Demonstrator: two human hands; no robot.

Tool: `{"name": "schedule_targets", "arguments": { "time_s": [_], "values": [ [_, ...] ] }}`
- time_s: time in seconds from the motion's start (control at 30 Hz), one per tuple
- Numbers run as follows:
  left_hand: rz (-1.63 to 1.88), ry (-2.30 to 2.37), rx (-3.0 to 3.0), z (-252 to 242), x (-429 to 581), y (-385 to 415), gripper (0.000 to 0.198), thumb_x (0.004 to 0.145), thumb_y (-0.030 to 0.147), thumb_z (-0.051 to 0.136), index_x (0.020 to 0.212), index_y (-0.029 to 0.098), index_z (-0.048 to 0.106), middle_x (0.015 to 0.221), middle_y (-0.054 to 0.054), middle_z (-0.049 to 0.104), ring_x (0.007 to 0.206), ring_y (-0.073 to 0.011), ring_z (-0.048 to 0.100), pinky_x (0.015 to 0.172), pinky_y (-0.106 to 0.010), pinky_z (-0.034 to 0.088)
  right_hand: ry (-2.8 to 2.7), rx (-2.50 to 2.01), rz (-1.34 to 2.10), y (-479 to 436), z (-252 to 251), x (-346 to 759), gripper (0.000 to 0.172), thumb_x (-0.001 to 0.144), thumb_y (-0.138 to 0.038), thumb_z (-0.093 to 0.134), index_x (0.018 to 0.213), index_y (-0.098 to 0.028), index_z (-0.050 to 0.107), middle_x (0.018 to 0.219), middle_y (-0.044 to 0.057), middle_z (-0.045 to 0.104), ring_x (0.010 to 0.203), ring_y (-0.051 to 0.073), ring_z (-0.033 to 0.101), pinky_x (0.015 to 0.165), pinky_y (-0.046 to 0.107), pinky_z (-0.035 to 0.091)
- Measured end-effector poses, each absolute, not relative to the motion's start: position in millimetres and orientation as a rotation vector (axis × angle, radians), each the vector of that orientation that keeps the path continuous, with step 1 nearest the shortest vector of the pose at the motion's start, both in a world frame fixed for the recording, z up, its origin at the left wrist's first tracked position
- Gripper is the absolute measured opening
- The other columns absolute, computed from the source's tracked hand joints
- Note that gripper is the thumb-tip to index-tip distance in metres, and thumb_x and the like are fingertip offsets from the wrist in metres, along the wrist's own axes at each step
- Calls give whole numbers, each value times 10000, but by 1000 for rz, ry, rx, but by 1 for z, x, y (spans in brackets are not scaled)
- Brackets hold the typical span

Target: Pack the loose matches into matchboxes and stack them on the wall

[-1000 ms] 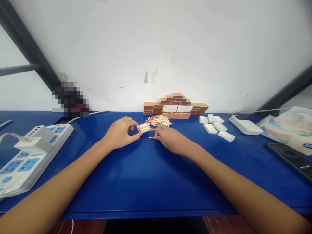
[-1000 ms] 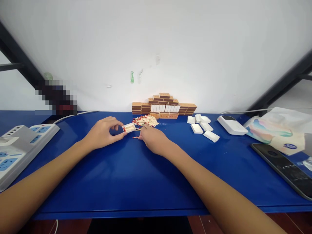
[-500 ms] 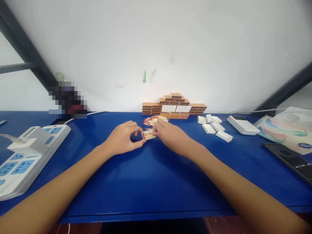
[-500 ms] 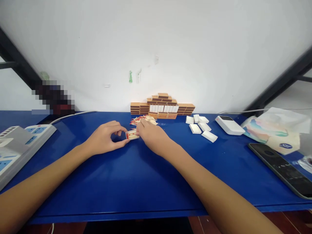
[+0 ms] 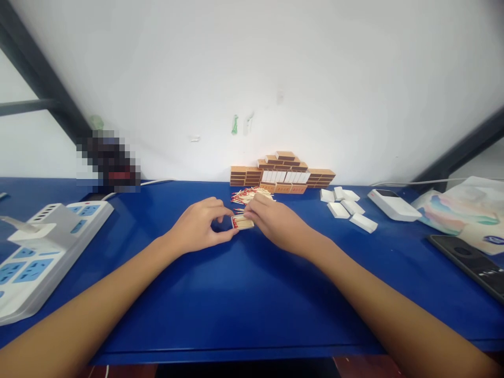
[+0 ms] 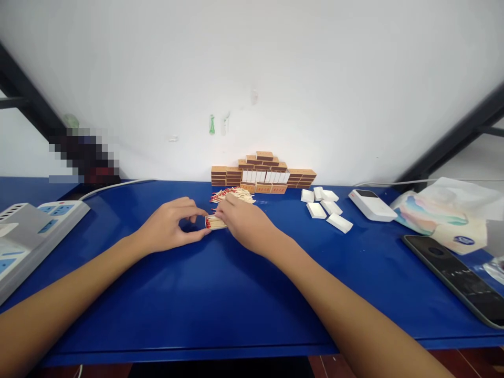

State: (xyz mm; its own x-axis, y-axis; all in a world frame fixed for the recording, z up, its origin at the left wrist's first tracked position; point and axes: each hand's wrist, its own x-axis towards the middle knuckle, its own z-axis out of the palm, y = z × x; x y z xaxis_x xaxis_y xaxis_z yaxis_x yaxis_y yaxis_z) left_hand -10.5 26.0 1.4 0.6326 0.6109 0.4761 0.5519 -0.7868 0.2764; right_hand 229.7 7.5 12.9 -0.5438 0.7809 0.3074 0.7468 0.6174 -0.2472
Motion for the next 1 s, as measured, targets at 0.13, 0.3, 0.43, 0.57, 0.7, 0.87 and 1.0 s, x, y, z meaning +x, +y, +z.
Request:
{"name": "schedule_targets", "arguments": {
  "time_s": [0.13, 0.3, 0.43, 0.57, 0.7, 0.87, 1.0],
  "values": [
    [917, 1120, 2721, 0, -20, 37, 238, 871, 405, 735, 1012, 216, 765, 775, -14, 628, 723, -168, 572, 682, -310, 457, -2286, -1294, 99, 24, 7, 243, 173, 1054, -237, 478, 937, -190, 597, 959, 66, 623, 814, 182, 567, 721, 301, 402],
    [868, 1176, 2771, -1, -28, 47, 241, 856, 407, 736, 988, 207, 764, 770, -15, 631, 747, -177, 582, 676, -310, 442, -2305, -1296, 219, 39, -10, 247, 90, 980, -206, 609, 903, -183, 651, 868, 26, 595, 802, 173, 549, 724, 283, 390],
    [930, 1287, 2744, 0, -37, 55, 235, 854, 407, 735, 966, 203, 763, 778, -15, 643, 742, -176, 582, 672, -309, 427, -2343, -1249, 223, 45, -12, 236, 73, 977, -243, 663, 1000, -174, 676, 941, 43, 619, 873, 181, 568, 767, 280, 403],
    [1005, 1364, 2714, 0, -43, 62, 250, 855, 426, 733, 945, 195, 763, 777, -22, 651, 742, -178, 587, 685, -309, 425, -2415, -1282, 192, 52, -10, 223, 89, 993, -242, 652, 966, -162, 681, 991, 70, 637, 921, 194, 584, 815, 294, 418],
    [984, 1390, 2718, -1, -42, 62, 269, 853, 445, 724, 932, 191, 760, 770, -30, 652, 734, -183, 583, 664, -308, 407, -2435, -1402, 178, 54, -13, 221, 112, 1015, -222, 609, 950, -152, 668, 1004, 90, 656, 933, 206, 597, 818, 301, 425],
    [926, 1329, 2734, -2, -35, 55, 250, 861, 440, 715, 934, 204, 752, 776, -27, 650, 741, -188, 581, 666, -315, 414, -2445, -1430, 186, 45, -9, 229, 111, 1035, -207, 566, 972, -154, 640, 1045, 104, 647, 937, 207, 601, 808, 299, 434],
    [837, 1208, 2739, -3, -25, 45, 245, 865, 432, 715, 955, 207, 753, 784, -26, 647, 762, -191, 589, 670, -317, 432, -2374, -1345, 110, 35, 3, 235, 100, 1049, -199, 529, 987, -173, 602, 1027, 84, 623, 911, 206, 593, 795, 304, 442]
  ]
}}
